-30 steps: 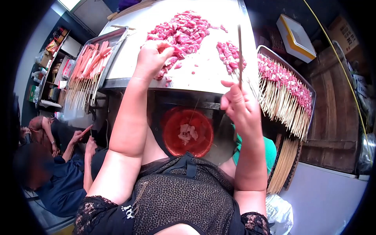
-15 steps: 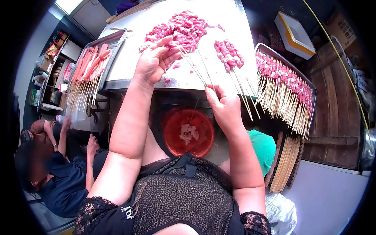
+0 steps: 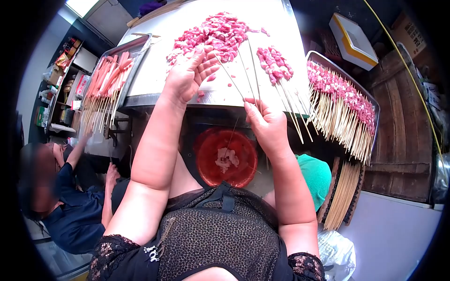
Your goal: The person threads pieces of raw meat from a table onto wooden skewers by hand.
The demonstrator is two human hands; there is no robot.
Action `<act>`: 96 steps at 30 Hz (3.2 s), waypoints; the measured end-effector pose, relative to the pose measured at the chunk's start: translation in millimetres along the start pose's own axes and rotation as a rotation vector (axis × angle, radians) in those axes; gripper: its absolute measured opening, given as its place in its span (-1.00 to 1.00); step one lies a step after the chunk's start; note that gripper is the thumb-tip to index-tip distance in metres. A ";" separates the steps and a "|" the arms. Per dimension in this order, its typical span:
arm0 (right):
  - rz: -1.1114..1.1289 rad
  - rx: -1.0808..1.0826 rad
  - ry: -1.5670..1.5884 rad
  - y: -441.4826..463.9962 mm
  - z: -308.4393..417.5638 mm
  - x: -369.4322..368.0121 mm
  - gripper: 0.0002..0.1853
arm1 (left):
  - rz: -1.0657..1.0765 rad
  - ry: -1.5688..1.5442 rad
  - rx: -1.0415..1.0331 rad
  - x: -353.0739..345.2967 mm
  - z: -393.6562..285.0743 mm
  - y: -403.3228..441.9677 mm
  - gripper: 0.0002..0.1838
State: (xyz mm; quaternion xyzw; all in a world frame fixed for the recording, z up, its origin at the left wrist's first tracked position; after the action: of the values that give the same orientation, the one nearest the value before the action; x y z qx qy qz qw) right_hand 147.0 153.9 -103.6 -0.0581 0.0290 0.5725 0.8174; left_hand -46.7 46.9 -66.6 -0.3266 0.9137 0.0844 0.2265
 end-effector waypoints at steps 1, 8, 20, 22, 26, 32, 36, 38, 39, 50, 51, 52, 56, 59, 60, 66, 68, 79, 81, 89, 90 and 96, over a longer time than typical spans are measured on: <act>0.000 0.000 0.001 0.8 -2.1 0.5 -0.77 | -0.010 0.023 -0.013 5.8 4.8 4.3 -0.66; -0.018 0.108 -0.144 2.1 -8.3 -2.5 -0.78 | -0.038 -0.212 -0.014 -1.9 4.2 2.3 -0.69; -0.091 0.109 -0.258 3.9 -9.6 -4.9 -0.78 | -0.057 -0.253 -0.024 -6.3 7.5 0.3 -0.75; -0.103 0.111 -0.259 3.9 -9.7 -5.7 -0.79 | -0.025 -0.234 -0.028 -5.3 9.3 0.8 -0.71; -0.128 0.161 -0.306 4.5 -10.5 -5.9 -0.80 | -0.019 -0.262 -0.022 -8.6 9.4 -1.6 -0.73; -0.129 0.331 -0.629 2.2 1.0 4.2 -0.82 | -0.017 -0.203 0.043 -9.3 5.4 -8.6 -0.76; -0.115 0.329 -0.606 3.9 -2.1 4.6 -0.84 | 0.059 -0.179 0.079 -7.4 7.8 -10.0 -0.77; -0.114 0.334 -0.563 4.1 -5.6 2.5 -0.84 | 0.083 -0.156 0.109 -7.8 7.8 -10.3 -0.77; -0.112 0.339 -0.519 4.2 -6.1 1.6 -0.84 | 0.081 -0.158 0.108 -8.1 7.4 -10.4 -0.77; -0.104 0.210 -0.428 0.6 -3.4 -0.5 -0.82 | 0.201 0.034 0.171 -9.5 11.7 -10.6 -0.74; -0.107 0.209 -0.431 0.5 -3.3 -0.5 -0.82 | 0.210 0.022 0.176 -9.4 13.1 -10.0 -0.74; -0.108 0.209 -0.431 0.3 -3.4 -0.8 -0.82 | 0.211 0.022 0.176 -9.6 13.7 -9.8 -0.74; -0.116 0.209 -0.412 0.6 -4.9 -1.6 -0.82 | 0.226 0.017 0.230 -14.6 19.4 -11.9 -0.74; -0.127 0.216 -0.384 3.4 -7.9 -1.1 -0.82 | 0.278 0.042 0.291 -22.0 31.0 -15.7 -0.77; -0.136 0.214 -0.364 4.4 -9.1 -0.7 -0.81 | 0.294 0.058 0.306 -28.5 33.6 -18.7 -0.78; -0.168 0.235 -0.233 6.9 -11.7 0.5 -0.80 | 0.291 0.140 0.295 -40.9 41.5 -26.1 -0.69; -0.115 0.173 -0.192 4.1 -2.0 1.2 -0.79 | 0.311 0.216 0.268 -38.8 32.0 -26.0 -0.69; -0.089 0.155 -0.228 3.6 -7.6 11.2 -0.78 | -0.049 1.922 -0.134 26.9 -22.4 -21.8 -0.82; -0.096 0.183 -0.230 4.3 -7.9 11.1 -0.78 | -0.089 1.982 -0.169 22.7 -25.3 -20.5 -0.84; -0.039 0.116 -0.281 1.9 -5.7 3.8 -0.79 | -0.109 0.623 -0.172 37.6 -24.5 -9.6 -0.81; -0.021 0.114 -0.307 1.7 -5.0 1.6 -0.79 | -0.129 0.351 -0.192 38.3 -24.4 -8.5 -0.80; 0.031 0.105 -0.359 1.8 -6.8 -8.1 -0.80 | -0.158 0.156 -0.085 24.8 -22.0 -7.2 -0.82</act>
State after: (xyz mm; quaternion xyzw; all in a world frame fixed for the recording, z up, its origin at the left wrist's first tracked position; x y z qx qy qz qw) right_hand 142.6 146.1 -109.5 0.0882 -0.0868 0.5838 0.8024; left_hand -67.0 20.9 -58.9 -0.4127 0.8955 0.0793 0.1467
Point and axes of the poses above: each hand's wrist, its own y-axis towards the middle knuckle, its own x-axis out of the back of the hand, z = x × y, the point moved 1 cm from there along y, towards the middle knuckle, and after that the axes turned 12 degrees about z, right-handed, at the moved point
